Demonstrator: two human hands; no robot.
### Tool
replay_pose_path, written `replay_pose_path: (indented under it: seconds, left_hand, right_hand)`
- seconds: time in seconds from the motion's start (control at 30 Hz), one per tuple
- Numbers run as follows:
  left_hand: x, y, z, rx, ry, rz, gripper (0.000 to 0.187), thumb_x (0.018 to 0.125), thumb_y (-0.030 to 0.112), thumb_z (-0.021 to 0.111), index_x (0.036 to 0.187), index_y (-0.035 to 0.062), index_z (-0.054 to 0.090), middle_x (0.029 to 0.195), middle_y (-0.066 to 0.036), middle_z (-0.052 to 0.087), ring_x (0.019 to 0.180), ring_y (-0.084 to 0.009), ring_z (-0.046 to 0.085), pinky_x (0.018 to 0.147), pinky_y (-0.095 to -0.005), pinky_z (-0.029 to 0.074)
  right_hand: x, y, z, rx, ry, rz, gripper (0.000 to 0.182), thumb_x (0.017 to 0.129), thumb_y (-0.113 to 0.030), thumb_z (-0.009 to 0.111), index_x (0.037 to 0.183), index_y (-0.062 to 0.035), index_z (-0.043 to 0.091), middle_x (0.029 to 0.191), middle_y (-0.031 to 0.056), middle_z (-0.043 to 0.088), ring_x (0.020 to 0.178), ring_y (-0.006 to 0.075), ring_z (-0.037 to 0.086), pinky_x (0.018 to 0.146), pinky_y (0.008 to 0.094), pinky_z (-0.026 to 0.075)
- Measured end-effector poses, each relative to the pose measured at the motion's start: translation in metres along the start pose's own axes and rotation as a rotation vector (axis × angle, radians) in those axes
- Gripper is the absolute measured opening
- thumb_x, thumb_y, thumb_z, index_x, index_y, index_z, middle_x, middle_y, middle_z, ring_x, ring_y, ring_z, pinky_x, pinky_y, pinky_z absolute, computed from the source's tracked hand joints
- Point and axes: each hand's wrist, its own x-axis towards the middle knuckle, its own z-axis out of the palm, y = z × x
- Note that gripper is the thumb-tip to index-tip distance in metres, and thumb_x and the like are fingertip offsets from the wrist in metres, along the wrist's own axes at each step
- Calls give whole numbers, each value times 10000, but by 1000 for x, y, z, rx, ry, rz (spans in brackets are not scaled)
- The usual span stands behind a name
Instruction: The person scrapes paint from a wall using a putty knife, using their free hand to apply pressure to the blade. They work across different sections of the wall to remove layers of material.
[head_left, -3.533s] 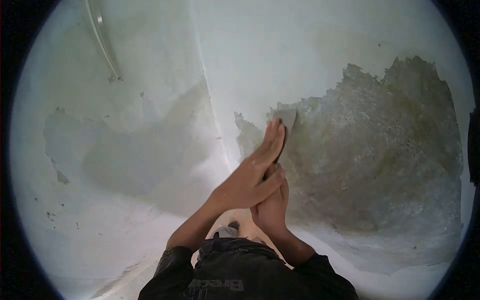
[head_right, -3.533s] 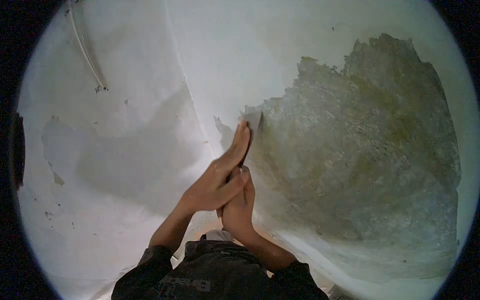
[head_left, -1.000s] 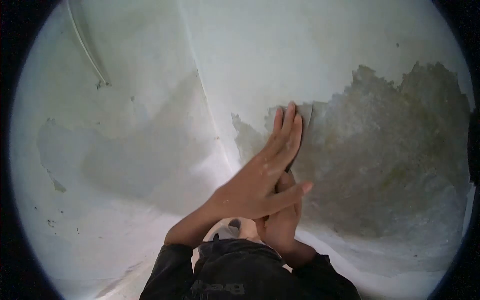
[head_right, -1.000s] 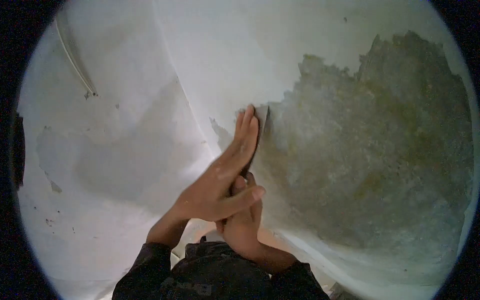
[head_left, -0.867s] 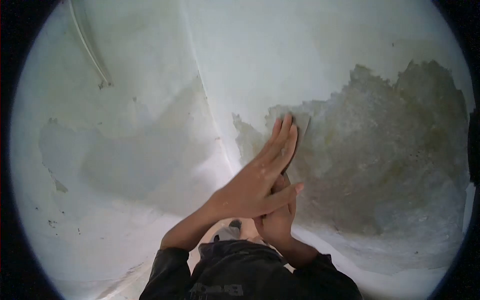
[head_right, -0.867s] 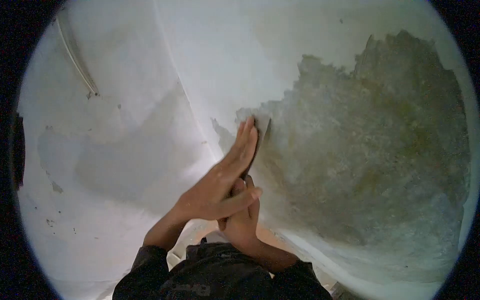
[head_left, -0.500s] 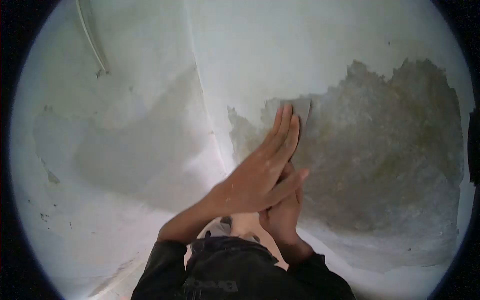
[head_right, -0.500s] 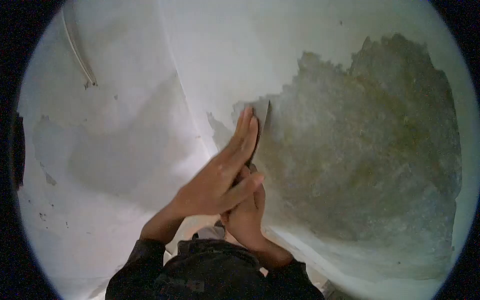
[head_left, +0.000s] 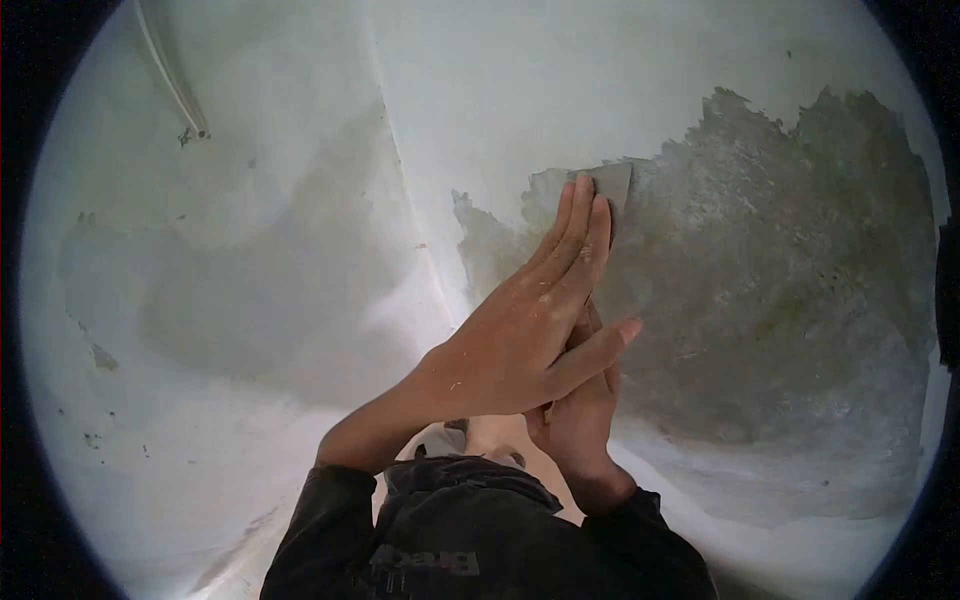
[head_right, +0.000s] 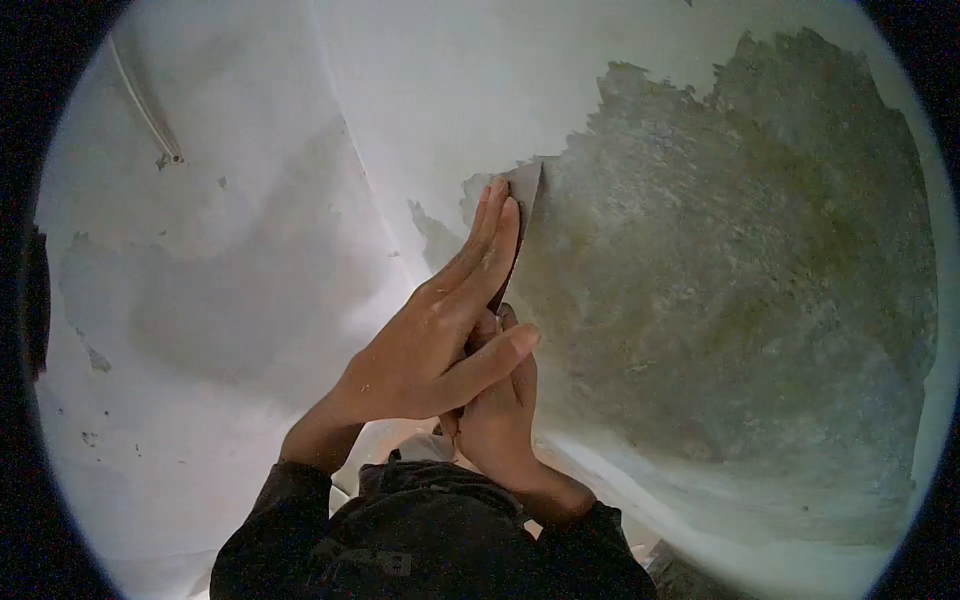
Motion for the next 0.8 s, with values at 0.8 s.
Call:
replay_pose_path:
  seconds: [0.8]
  left_hand:
    - [2,4,0,104,7,57,936,917,349,615,1457,-174,58,1469,-466,91,1406,-559,144,1082,-522,322]
  right_hand:
    - [3,-15,-15,-112,-80,-2,376,1024,-276,350,1162,6,557,732,36,587,425,54,443,354,201,289]
